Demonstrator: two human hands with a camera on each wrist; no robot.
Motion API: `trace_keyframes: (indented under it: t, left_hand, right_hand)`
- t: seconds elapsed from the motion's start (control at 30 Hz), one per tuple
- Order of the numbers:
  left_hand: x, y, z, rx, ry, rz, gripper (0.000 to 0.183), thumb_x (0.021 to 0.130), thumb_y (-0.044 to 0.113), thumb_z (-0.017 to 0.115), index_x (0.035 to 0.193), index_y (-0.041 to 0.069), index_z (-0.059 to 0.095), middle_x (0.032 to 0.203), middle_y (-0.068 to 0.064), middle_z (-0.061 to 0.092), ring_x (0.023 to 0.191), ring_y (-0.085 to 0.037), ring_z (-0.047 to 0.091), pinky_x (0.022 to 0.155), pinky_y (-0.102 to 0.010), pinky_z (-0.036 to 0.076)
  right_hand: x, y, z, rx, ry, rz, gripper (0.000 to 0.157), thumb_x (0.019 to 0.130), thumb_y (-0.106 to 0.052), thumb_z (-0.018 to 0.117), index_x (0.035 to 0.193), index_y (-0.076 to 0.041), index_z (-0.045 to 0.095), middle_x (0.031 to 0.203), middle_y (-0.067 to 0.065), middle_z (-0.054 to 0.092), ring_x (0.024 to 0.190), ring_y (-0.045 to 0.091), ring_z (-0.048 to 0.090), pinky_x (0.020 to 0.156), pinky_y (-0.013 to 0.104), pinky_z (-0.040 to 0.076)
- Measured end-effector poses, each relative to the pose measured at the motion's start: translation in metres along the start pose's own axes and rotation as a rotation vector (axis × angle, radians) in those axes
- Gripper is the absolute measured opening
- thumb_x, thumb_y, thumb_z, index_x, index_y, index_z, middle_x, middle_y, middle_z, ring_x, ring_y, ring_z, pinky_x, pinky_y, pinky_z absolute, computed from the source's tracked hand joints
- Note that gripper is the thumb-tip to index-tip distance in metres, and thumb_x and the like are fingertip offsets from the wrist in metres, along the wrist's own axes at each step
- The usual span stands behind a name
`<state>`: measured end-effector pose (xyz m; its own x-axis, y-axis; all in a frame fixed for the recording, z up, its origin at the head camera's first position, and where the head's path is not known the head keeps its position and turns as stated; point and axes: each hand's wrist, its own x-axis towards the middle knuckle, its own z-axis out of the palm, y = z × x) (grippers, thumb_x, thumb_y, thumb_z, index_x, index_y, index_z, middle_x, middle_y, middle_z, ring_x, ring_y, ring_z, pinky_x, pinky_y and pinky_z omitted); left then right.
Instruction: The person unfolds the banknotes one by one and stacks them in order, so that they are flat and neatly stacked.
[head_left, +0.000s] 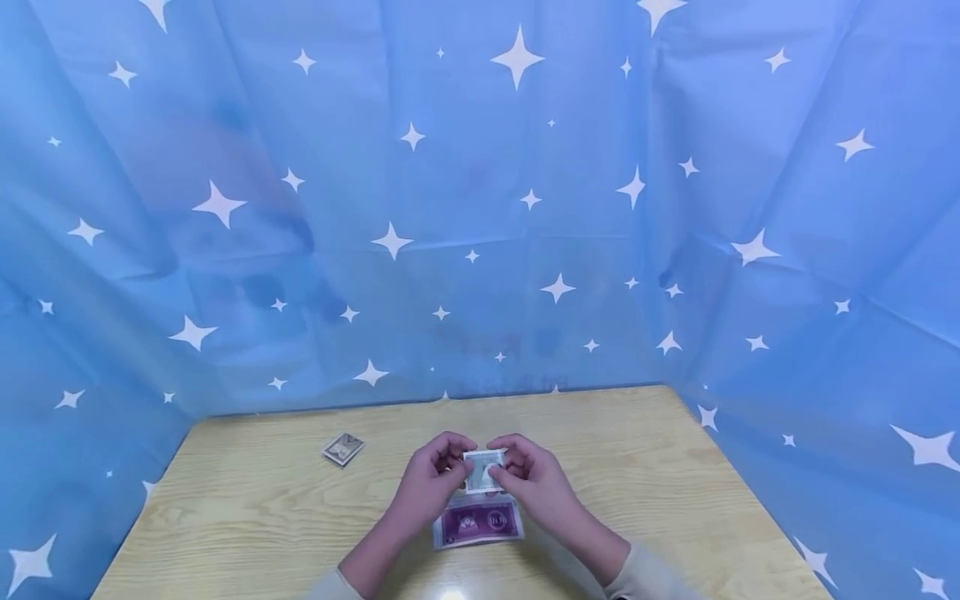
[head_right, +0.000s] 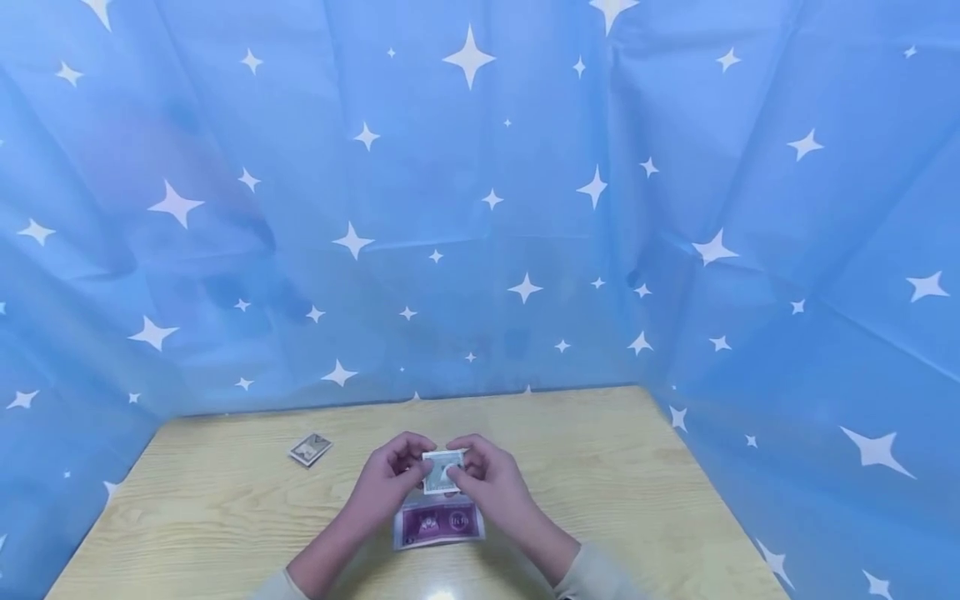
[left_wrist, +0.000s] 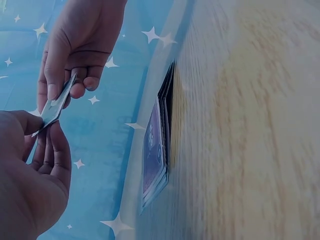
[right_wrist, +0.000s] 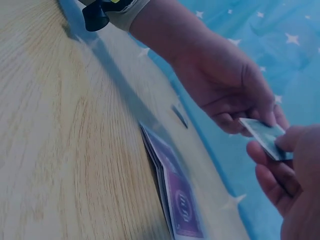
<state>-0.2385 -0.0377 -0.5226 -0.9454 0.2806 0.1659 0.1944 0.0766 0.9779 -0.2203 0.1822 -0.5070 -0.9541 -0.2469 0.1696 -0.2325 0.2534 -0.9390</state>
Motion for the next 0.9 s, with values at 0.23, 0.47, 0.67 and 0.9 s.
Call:
trace_keyframes:
  t: [0.23,0.47,0.67,0.9]
  left_hand:
    - [0.0009,0.0016,-0.0006,-0.013,0.015,0.011,0.020,0.101,0.007,0.077,0.121,0.009,0.076,0.100,-0.008,0.070,0.084,-0.017,0.065,0.070,-0.024,0.055]
    - [0.0015,0.0021,-0.0020,-0.029,0.035,0.002,0.019,0.102,0.009,0.079,0.121,0.007,0.076,0.099,-0.009,0.071,0.080,-0.016,0.067,0.071,-0.025,0.060]
    - [0.0006,0.0003,-0.0021,-0.001,0.073,-0.003,0.010,0.102,0.009,0.079,0.111,0.006,0.074,0.096,-0.007,0.073,0.081,-0.017,0.069,0.073,-0.029,0.063]
    - [-0.0004,0.0005,-0.0026,0.121,0.154,0.053,0.008,0.100,0.014,0.083,0.101,0.015,0.076,0.101,0.001,0.068,0.091,-0.016,0.067,0.075,-0.027,0.058]
  right_hand:
    - [0.0023,-0.0021,-0.0001,0.011,0.018,0.005,0.031,0.100,-0.001,0.079,0.130,-0.003,0.072,0.082,0.005,0.064,0.063,0.005,0.047,0.060,0.017,0.042]
    - [0.0047,-0.0003,-0.0004,0.004,0.011,0.020,0.031,0.101,-0.004,0.079,0.131,-0.005,0.072,0.087,0.011,0.071,0.064,0.006,0.052,0.061,0.018,0.045]
    - [0.0046,0.0018,-0.0007,-0.028,0.011,-0.020,0.030,0.100,-0.005,0.081,0.129,-0.007,0.073,0.084,0.006,0.069,0.066,0.007,0.053,0.062,0.019,0.045]
    - [0.0049,0.0014,0.0005,-0.079,0.030,-0.057,0.028,0.100,-0.008,0.082,0.127,-0.009,0.074,0.084,0.003,0.070,0.068,0.009,0.057,0.061,0.020,0.047]
